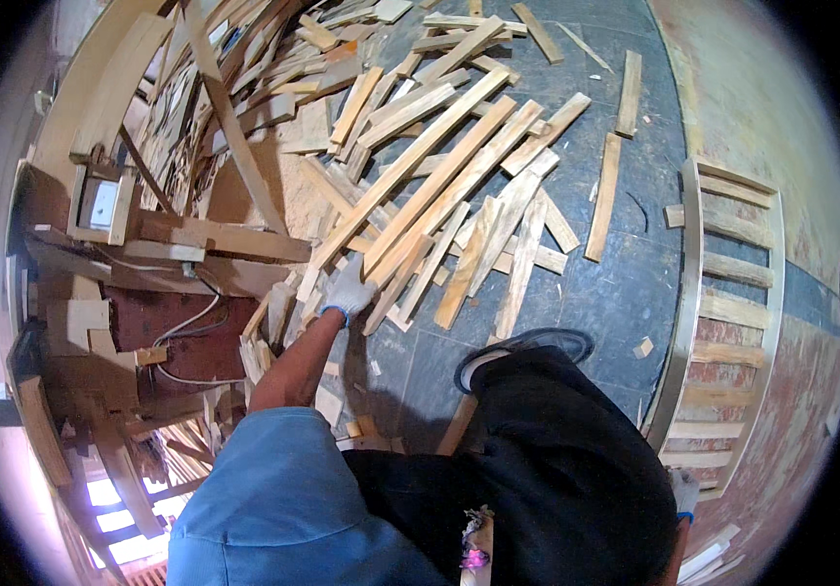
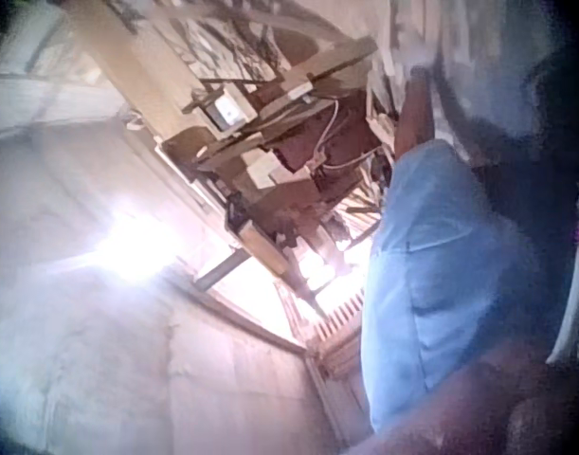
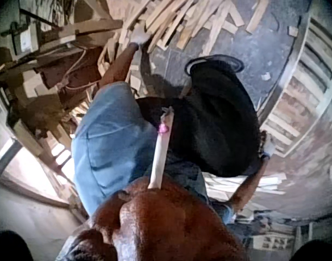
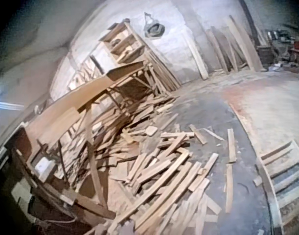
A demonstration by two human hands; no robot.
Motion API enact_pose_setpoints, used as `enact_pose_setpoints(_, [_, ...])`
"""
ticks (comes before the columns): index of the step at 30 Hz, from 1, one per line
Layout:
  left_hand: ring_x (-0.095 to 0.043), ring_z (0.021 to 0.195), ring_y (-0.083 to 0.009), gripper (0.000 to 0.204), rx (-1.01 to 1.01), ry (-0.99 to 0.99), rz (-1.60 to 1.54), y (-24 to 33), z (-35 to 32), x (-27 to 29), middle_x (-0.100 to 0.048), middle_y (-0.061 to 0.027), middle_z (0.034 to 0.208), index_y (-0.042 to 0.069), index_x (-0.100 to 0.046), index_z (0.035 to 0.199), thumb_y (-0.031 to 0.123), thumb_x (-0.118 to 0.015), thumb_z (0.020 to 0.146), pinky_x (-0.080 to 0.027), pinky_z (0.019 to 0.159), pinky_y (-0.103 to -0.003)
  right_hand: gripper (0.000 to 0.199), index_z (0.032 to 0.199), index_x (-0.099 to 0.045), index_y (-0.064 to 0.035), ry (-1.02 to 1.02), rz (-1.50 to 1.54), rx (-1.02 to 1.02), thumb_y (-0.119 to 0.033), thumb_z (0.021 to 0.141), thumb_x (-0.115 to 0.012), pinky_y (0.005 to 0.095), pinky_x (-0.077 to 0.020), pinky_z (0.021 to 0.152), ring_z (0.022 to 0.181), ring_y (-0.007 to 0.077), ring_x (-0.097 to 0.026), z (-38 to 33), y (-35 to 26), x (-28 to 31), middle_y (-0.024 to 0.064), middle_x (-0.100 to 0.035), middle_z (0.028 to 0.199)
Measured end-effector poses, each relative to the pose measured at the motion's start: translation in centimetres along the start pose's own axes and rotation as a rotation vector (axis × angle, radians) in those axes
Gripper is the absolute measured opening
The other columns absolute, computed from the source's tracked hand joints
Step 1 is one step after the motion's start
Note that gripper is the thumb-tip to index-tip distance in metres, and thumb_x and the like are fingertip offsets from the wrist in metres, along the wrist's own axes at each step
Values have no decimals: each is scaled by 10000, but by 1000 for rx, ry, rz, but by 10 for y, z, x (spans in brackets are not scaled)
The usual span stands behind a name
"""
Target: The person assembles a wooden frame structure on the floor using a pneumatic nail gun and a hammer. They pick up wooden slats, position them into a grid pattern, and secure them by driving nails into the joints. The person repeatedly adjusts the frame and uses the hammer to tap pieces into alignment.
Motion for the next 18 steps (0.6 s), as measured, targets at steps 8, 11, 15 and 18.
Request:
enact_pose_setpoints(8, [-707,1128,-401,723,7,-105,-57,0,-7,4,-733,-264,1207,21,-668,1342,484,-803,804,-535,982,-471,257,801,-670,3,-38,7,14,-193,967,-689,332,-459,597,661,114,-553,-10,-30,1,28,-645,721])
enact_pose_setpoints(11, [-729,1076,-378,638,63,-209,-80,-5,0,1,-754,-252,1152,34,-732,1250,498,-794,817,-546,949,-464,272,789,-638,-4,20,97,34,-198,974,-685,326,-440,580,641,109,-521,-4,-1,1,19,-615,702])
enact_pose_setpoints(15, [-739,1038,-354,596,85,-163,-68,-5,-7,-2,-767,-235,1120,23,-757,1179,506,-787,832,-551,923,-457,285,779,-598,-16,55,136,37,-200,986,-668,313,-425,591,657,92,-485,-12,-2,1,-6,-577,703])
enact_pose_setpoints(18, [-723,1046,-336,633,98,-233,-141,-11,1,-9,-758,-210,1158,3,-708,1271,468,-791,849,-546,946,-431,286,781,-597,-15,62,188,-14,-198,992,-658,302,-427,613,681,84,-485,-12,3,0,-20,-576,716])
Point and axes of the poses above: each hand's wrist, its own z-axis towards the middle knuckle, its own x-axis out of the back of the hand, y = z × x, the point moved 3 cm from there along z, towards the middle knuckle
